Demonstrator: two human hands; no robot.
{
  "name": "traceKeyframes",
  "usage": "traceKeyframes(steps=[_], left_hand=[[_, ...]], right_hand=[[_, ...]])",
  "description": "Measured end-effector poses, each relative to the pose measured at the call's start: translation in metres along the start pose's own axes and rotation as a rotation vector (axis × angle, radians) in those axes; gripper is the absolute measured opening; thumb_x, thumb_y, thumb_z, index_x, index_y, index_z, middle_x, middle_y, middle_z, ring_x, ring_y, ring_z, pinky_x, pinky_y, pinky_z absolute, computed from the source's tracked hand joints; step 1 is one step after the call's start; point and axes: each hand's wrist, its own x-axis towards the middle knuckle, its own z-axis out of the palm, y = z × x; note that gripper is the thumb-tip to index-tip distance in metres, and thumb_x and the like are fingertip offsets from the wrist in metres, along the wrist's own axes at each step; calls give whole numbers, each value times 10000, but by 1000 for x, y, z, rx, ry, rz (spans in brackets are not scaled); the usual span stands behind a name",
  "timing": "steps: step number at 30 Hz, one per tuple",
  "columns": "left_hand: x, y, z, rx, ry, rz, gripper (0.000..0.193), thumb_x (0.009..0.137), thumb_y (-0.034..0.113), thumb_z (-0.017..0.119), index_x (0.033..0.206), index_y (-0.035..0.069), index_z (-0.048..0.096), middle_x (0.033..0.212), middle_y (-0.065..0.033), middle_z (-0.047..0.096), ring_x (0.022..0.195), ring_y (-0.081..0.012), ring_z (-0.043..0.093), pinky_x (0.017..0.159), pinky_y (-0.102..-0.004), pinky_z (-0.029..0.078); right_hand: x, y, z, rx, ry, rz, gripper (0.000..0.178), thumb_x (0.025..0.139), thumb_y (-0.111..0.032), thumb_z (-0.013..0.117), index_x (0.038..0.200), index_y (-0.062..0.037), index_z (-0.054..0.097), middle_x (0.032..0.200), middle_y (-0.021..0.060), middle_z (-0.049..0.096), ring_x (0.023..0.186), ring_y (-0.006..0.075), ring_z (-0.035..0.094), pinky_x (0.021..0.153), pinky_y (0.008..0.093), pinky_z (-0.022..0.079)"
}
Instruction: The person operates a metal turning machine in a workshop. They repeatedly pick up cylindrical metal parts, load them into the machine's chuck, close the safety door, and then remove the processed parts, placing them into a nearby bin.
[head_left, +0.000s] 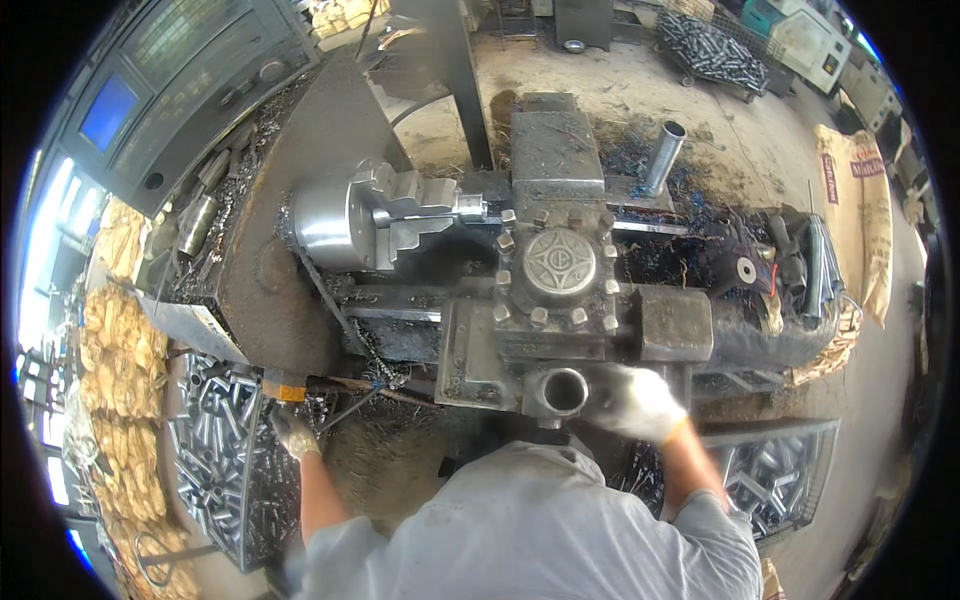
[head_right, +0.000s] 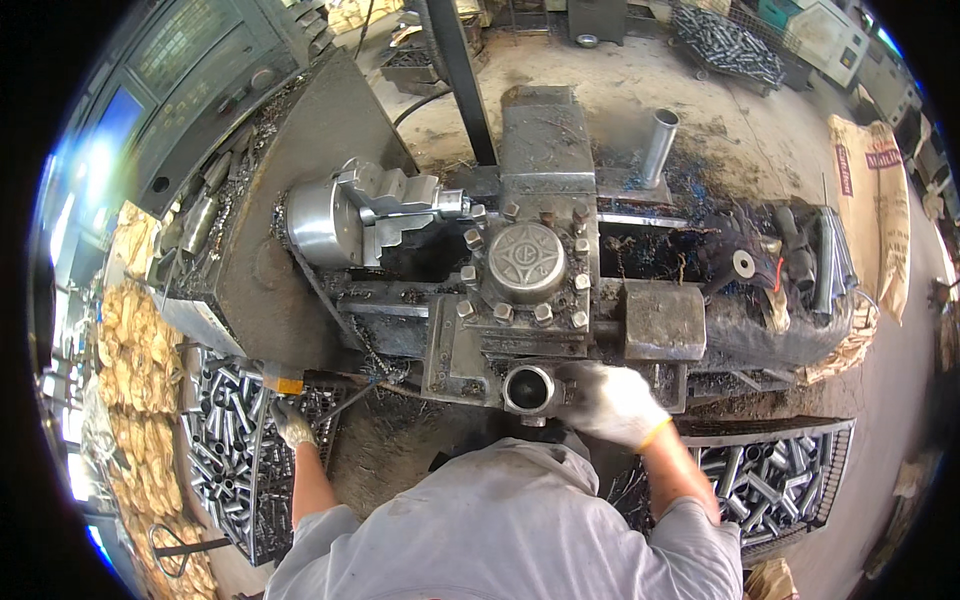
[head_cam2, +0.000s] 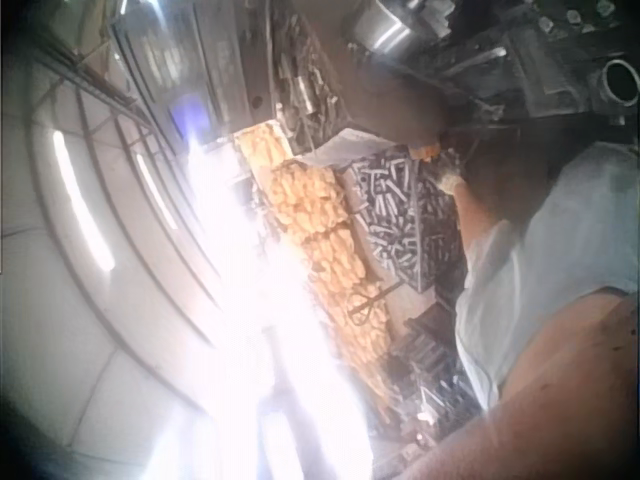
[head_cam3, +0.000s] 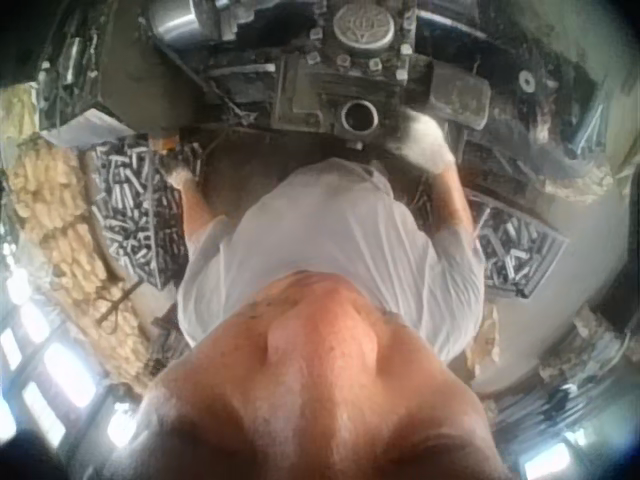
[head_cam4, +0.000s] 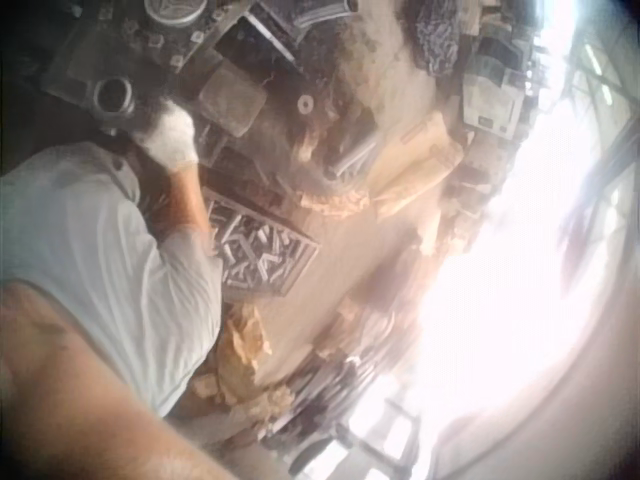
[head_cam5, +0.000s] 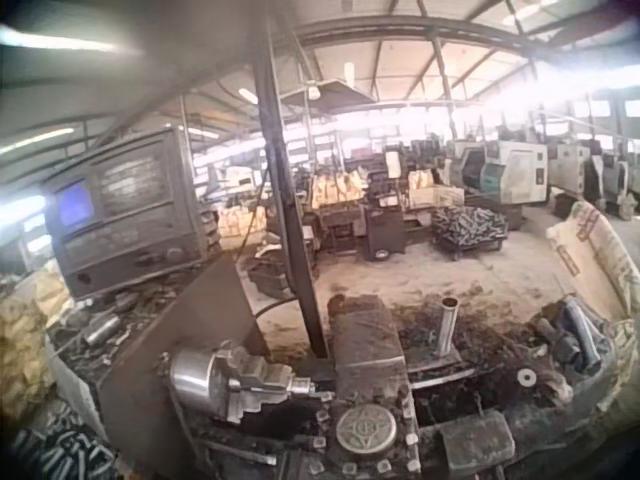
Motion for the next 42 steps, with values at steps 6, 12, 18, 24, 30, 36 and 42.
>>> traceKeyframes(steps=[6, 12, 18, 24, 30, 36, 42], left_hand=[[12, -10, 11, -199, 19, -155, 464, 1112, 412, 557, 1267, -17, 644, 1001, -72, 646, 859, -185, 563, 809, -395, 518], [-81, 113, 44, -36, -536, 101, 289, 1040, 305, 589, 1095, 76, 756, 1031, -129, 750, 952, -293, 700, 864, -441, 566], [-139, 292, 83, 301, -1044, 751, 402, 948, 357, 750, 1212, 55, 732, 1139, -232, 753, 1037, -340, 763, 822, -452, 638], [-12, 388, 66, -85, -307, 1118, 602, 880, 132, 800, 1423, -20, 590, 1415, -292, 628, 1325, -465, 604, 1121, -521, 512], [51, 429, 131, 13, -169, 1199, 636, 852, 258, 743, 1440, 58, 603, 1493, -220, 578, 1413, -461, 499, 1238, -587, 341], [48, 414, 134, 0, -142, 1181, 621, 852, 257, 733, 1430, 66, 612, 1482, -205, 592, 1419, -442, 500, 1245, -587, 332], [50, 422, 133, 15, -153, 1144, 598, 811, 275, 772, 1360, 78, 638, 1435, -164, 613, 1430, -373, 516, 1262, -567, 328]], right_hand=[[45, -10, -111, 275, 349, -158, 337, 830, -119, 809, 1132, 23, 764, 1075, 123, 807, 894, 215, 788, 819, 352, 643], [215, -38, -134, -138, 157, -350, 319, 904, -274, 723, 1147, -73, 772, 1148, 138, 797, 907, 320, 780, 835, 391, 626], [371, -40, -42, -553, -390, -100, 371, 813, -325, 742, 1011, -19, 815, 1000, 172, 810, 807, 331, 766, 742, 451, 647], [385, 73, -136, -537, -456, 136, 298, 918, -320, 706, 971, -47, 815, 929, 124, 812, 774, 230, 778, 680, 388, 627], [386, 58, -173, -234, 360, 308, 573, 923, -549, 743, 1024, 8, 827, 994, 184, 820, 852, 275, 797, 761, 413, 598], [368, -53, -40, -579, -440, -287, 475, 794, -423, 864, 1071, -41, 813, 1001, 150, 824, 909, 329, 785, 811, 441, 626], [416, -12, -45, 40, -864, 234, 401, 771, -324, 887, 919, 36, 788, 828, 138, 786, 726, 235, 735, 634, 419, 590]])
